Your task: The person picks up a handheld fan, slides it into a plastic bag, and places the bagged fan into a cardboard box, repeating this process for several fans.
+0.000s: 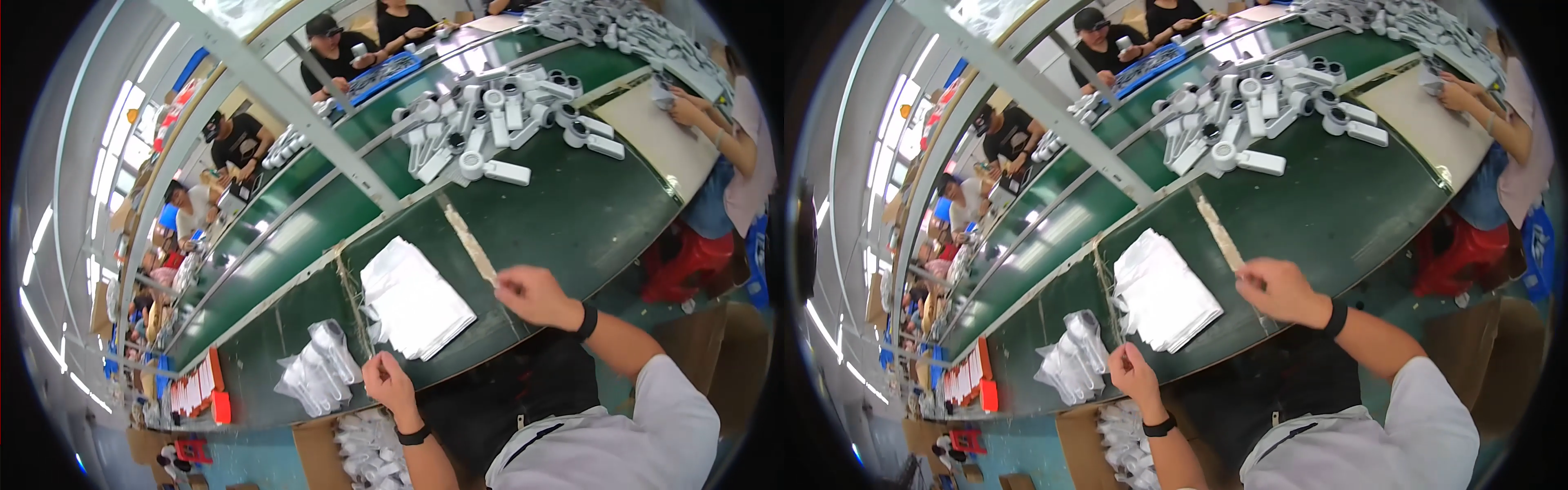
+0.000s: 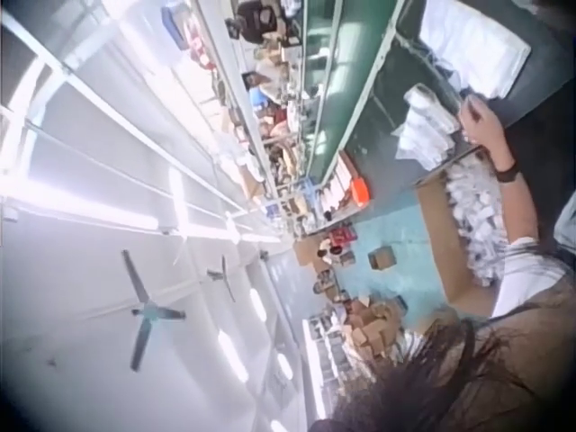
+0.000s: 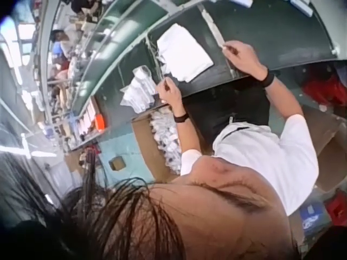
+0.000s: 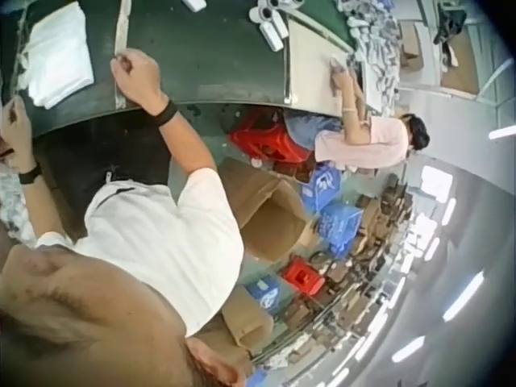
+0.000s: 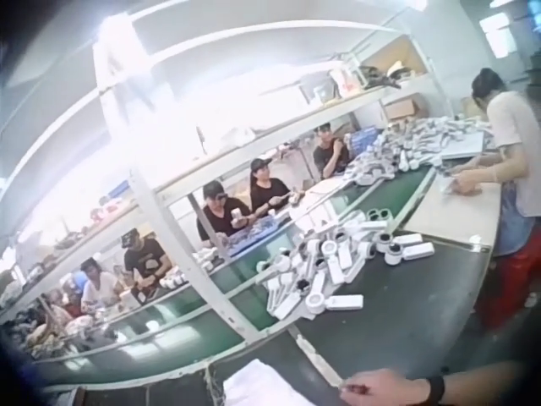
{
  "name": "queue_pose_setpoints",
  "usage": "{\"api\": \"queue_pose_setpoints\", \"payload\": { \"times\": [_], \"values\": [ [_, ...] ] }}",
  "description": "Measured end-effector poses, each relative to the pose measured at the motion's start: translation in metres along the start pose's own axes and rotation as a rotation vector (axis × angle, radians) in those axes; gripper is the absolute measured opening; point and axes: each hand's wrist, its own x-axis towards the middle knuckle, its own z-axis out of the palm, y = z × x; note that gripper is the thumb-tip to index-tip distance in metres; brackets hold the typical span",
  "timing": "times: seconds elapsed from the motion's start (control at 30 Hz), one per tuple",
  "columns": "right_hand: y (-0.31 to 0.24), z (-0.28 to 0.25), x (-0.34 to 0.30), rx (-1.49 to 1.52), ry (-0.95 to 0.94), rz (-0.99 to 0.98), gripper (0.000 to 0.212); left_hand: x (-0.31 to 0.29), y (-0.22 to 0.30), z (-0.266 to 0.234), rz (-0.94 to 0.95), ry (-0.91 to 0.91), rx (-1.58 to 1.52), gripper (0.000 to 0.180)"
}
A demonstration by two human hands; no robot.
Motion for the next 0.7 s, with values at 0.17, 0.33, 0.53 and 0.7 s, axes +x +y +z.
{"api": "queue_pose_setpoints", "payload": {
  "times": [0.17,0.33,0.53,0.7],
  "values": [
    [0.051,-0.047,0.085,-0.531,0.158,-0.022,0.045,-0.014,-0.032,0.02,-0.485,0.071,-0.394,0.018],
    [0.108,-0.056,0.154,-0.824,0.093,0.128,0.071,-0.012,-0.042,0.024,-0.409,0.014,-0.367,0.016],
    [0.13,-0.049,0.171,-0.986,-0.058,0.298,0.061,-0.01,-0.04,0.022,-0.439,-0.007,-0.387,0.016],
    [0.138,-0.064,0.156,-0.519,0.044,0.248,0.031,-0.008,-0.032,0.025,-0.461,-0.023,-0.427,0.015]
  ]
}}
